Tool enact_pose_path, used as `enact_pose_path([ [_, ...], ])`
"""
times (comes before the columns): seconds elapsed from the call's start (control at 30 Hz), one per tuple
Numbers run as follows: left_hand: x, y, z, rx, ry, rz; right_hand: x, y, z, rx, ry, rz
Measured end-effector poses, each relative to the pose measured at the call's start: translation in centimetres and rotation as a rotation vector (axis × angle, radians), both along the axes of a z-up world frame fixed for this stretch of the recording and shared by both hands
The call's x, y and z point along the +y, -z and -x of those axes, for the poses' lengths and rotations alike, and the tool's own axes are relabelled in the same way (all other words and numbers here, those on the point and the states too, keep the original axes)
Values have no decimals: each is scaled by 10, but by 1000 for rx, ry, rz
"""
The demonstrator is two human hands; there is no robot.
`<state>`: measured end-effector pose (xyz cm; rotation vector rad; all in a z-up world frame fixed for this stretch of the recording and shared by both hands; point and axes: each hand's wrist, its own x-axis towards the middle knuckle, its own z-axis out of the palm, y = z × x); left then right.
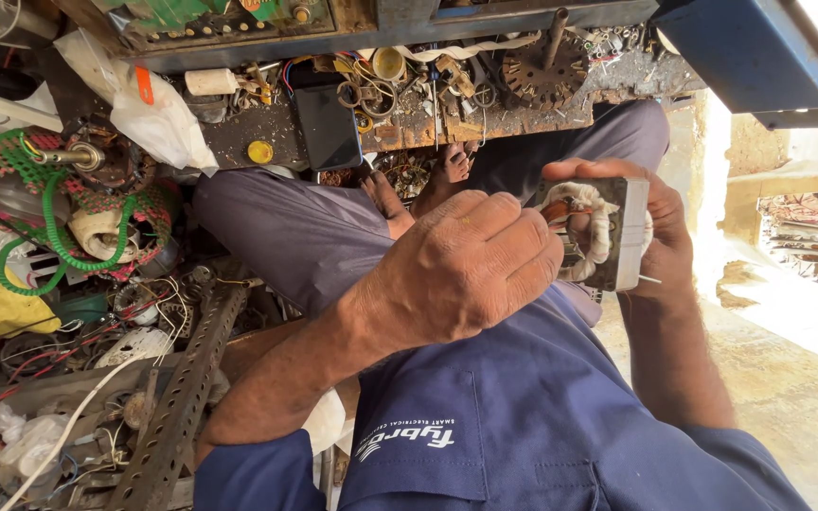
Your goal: The person repairs an electric motor coil assembly at a cluttered workbench. He holds the coil form, threads and presses wire into the winding slots by hand, uses orange-handled pliers to cut and position wire, clamps the component in a bench vise, and continues fitting and adjusting the wound coil.
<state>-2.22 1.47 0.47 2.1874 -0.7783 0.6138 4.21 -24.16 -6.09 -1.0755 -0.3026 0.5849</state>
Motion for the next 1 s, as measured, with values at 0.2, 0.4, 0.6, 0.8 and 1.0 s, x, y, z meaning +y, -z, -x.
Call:
enact_pose_path([
  [0.2, -4, 5, 1, 31, -30, -80, -1, 4, 3, 57, 45, -42],
  [0.4, -10, 19, -1, 64, 10, 139, -1, -2, 1, -84, 46, 28],
  [0.6, -14, 26, -6, -4, -23, 69, -3, 2, -2, 31, 38, -33],
  [0.8, -18, 28, -10, -60, -69, 39, 1, -3, -5, 25, -19, -57],
  [1.0, -12, 22, -11, 46, -35, 20, 0, -1, -3, 71, -18, -43],
])
